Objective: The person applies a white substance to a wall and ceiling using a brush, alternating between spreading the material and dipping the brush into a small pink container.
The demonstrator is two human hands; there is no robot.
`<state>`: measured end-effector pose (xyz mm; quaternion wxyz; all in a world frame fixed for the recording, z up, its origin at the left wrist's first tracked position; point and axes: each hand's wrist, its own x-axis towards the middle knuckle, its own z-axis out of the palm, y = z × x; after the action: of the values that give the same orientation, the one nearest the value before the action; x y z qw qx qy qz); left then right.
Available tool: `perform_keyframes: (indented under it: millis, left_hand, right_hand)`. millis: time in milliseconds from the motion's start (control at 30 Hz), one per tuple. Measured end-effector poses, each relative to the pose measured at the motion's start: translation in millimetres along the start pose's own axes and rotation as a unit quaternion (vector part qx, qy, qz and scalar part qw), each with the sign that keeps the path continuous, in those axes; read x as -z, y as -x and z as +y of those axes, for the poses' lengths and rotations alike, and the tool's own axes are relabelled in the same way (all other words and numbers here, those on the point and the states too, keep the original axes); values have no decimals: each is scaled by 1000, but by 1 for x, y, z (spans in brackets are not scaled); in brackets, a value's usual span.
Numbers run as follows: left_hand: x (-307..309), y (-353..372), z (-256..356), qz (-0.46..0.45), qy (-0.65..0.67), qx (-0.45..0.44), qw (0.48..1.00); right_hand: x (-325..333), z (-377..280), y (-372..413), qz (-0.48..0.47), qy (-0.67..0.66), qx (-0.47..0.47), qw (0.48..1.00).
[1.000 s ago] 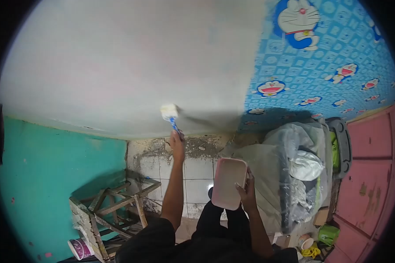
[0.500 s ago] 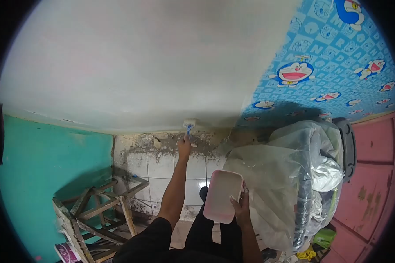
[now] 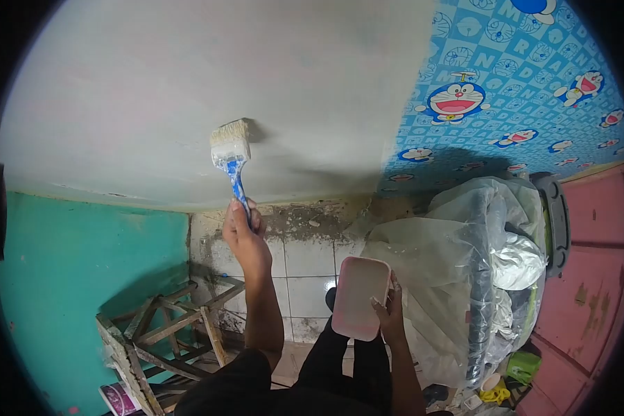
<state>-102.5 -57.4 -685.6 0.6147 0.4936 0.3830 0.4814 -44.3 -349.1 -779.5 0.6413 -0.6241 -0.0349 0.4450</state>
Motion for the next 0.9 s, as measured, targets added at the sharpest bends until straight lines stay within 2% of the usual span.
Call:
perform_keyframes:
  millis: [67, 133, 200, 300, 500, 600, 667, 800, 900]
  left_hand:
    - [-5, -11, -26, 3, -4, -13, 1000]
    - [0, -22, -88, 8, -12, -21, 1000]
    - [12, -24, -152, -25, -80, -27, 996]
    - [24, -17, -251, -18, -192, -51, 980]
    - [60, 10, -378, 8, -381, 15, 924]
    - [74, 5, -385, 12, -358, 112, 927]
    - [83, -8, -371, 29, -369, 112, 922]
    - [89, -39, -296, 34, -343, 94, 934]
    - [85, -43, -217, 61, -257, 141, 954]
  right_hand:
    - [2, 5, -4, 2, 1, 11, 1000]
    - [4, 10, -7, 8, -13, 6, 1000]
    - [4, 15, -10, 10, -20, 10, 1000]
    - [2, 22, -19, 10, -14, 23, 1000]
    - [6, 34, -23, 24, -8, 10, 1000]
    - [4, 25, -19, 25, -13, 3, 1000]
    - [4, 24, -15, 29, -8, -10, 1000]
    - [2, 25, -12, 34, -20, 1, 999]
    - [-6, 27, -13, 34, -25, 9, 999]
